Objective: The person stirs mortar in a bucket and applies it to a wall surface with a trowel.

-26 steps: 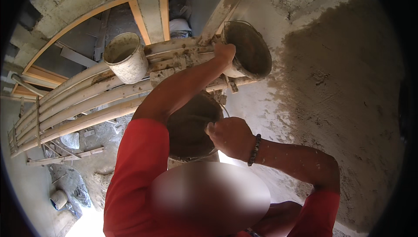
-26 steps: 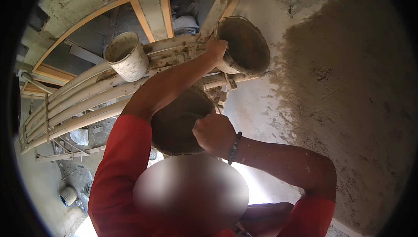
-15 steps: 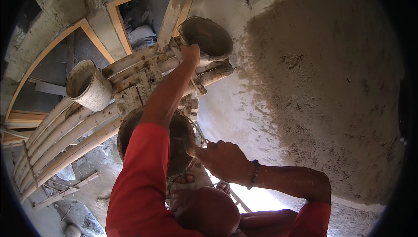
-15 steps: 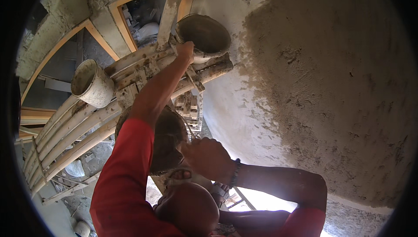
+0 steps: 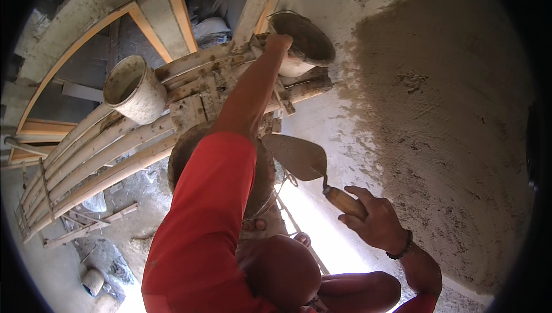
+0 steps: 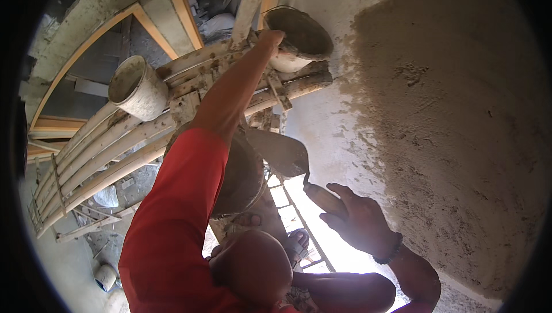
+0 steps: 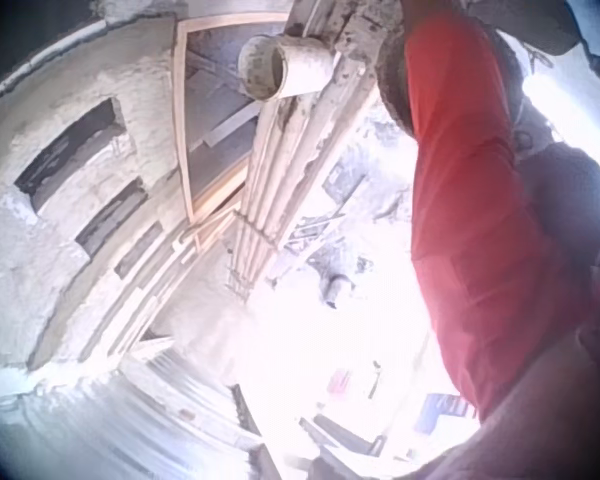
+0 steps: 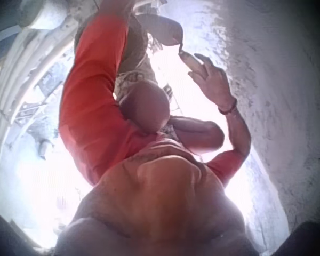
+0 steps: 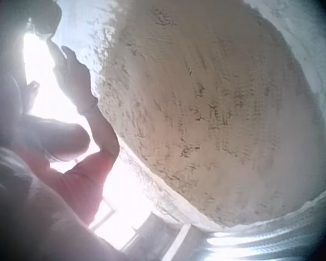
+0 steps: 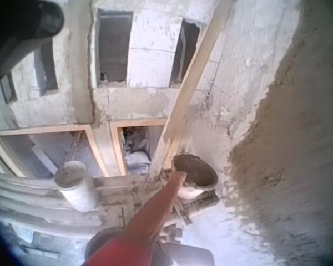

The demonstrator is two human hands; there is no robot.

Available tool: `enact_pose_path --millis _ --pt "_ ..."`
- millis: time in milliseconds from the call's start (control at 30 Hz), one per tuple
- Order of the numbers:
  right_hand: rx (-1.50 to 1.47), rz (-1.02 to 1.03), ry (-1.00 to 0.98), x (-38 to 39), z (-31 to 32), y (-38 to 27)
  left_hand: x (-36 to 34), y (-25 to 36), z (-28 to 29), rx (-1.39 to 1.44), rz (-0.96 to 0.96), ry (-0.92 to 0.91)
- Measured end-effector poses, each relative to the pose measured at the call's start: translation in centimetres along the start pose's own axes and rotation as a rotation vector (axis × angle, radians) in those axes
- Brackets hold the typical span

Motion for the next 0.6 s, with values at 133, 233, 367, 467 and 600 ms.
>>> enact_pose_path --millis 133,233,367,467,600 --pt "0.164 0.307 0.23 0.3 2.6 -3.2 2.4 0.2 -0.2 -0.247 -0.013 -0.084" --pt "0.343 0.417 0.259 -0.1 3.3 -5.7 6.5 3.2 2.6 -0.571 -0.304 -0.051" --pt "0.44 0.436 0.115 -2.3 2.4 -10.1 22.3 8.9 12.2 -0.846 -0.791 0.045" --pt "0.667 0.662 0.197 -4.5 0.5 -14.0 31.5 7.5 23.4 -0.617 -0.975 0.248" --pt "0.911 0.809 0.314 -8.8 -3.6 -18.5 40.1 -5.1 36.3 -0.386 -0.666 0.62"
Point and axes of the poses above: each hand's wrist, its own x-axis away from the middle knuckle, its own z-axis out of the back of the hand, y = z × x, the point moved 10 cm from there along -x, towards the middle knuckle, and after that the axes turned 3 degrees about -x, right-handed, at the moved point
